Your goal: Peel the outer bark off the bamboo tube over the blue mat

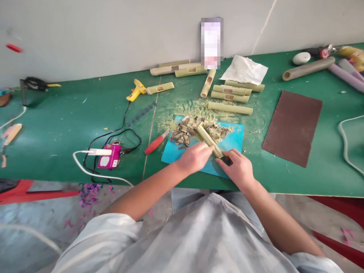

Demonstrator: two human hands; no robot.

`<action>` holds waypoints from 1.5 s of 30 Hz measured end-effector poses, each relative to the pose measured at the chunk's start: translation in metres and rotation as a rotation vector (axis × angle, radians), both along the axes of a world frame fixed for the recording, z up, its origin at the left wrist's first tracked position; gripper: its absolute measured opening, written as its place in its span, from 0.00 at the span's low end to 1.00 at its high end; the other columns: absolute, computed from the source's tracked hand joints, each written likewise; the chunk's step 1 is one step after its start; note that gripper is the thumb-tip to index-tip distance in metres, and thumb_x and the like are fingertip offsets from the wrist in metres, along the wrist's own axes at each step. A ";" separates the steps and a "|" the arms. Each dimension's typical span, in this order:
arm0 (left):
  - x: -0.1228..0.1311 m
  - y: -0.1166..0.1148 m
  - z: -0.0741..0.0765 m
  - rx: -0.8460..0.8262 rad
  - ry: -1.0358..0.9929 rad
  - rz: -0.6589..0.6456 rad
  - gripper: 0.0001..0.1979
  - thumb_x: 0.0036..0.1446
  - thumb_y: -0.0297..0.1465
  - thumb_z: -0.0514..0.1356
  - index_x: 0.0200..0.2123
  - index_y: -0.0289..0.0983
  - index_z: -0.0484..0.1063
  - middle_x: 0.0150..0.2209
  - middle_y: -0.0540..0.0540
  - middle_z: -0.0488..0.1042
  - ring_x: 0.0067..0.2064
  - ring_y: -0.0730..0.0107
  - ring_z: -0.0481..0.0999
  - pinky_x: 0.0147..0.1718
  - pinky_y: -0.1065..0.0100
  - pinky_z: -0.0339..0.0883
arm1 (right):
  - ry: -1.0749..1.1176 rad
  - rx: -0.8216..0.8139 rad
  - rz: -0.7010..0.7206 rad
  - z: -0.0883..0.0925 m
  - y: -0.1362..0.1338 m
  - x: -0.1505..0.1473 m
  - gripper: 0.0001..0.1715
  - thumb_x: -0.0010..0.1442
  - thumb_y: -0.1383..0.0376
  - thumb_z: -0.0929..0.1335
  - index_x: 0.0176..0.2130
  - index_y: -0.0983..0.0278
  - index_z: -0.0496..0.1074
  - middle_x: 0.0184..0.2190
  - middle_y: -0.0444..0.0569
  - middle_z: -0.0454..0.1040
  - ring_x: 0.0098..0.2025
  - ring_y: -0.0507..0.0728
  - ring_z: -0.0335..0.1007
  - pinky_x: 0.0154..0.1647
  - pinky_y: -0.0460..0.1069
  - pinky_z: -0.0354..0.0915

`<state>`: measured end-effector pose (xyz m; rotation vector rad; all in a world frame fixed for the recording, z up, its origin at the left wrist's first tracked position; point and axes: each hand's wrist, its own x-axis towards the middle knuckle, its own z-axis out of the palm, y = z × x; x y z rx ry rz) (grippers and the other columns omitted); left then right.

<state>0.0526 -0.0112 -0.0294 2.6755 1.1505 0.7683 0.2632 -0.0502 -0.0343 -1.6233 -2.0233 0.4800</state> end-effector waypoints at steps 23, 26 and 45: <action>0.007 -0.001 0.002 -0.007 0.009 -0.056 0.14 0.68 0.29 0.49 0.49 0.32 0.71 0.34 0.42 0.73 0.36 0.68 0.74 0.37 0.68 0.72 | -0.021 0.016 -0.008 -0.003 0.000 0.000 0.17 0.58 0.54 0.68 0.38 0.63 0.77 0.28 0.44 0.74 0.28 0.51 0.69 0.27 0.46 0.59; 0.013 -0.007 0.004 -0.037 -0.020 -0.091 0.13 0.68 0.28 0.50 0.49 0.33 0.72 0.34 0.43 0.74 0.37 0.68 0.74 0.38 0.68 0.72 | -0.013 0.000 -0.009 -0.003 0.000 0.000 0.17 0.58 0.54 0.68 0.39 0.63 0.77 0.29 0.44 0.74 0.28 0.51 0.69 0.28 0.46 0.59; 0.010 -0.007 0.008 -0.045 0.046 -0.131 0.14 0.67 0.28 0.49 0.49 0.32 0.72 0.34 0.42 0.73 0.37 0.67 0.74 0.38 0.67 0.72 | -0.023 -0.030 -0.022 0.000 0.001 -0.002 0.15 0.58 0.55 0.67 0.39 0.62 0.77 0.29 0.45 0.74 0.28 0.51 0.69 0.28 0.46 0.58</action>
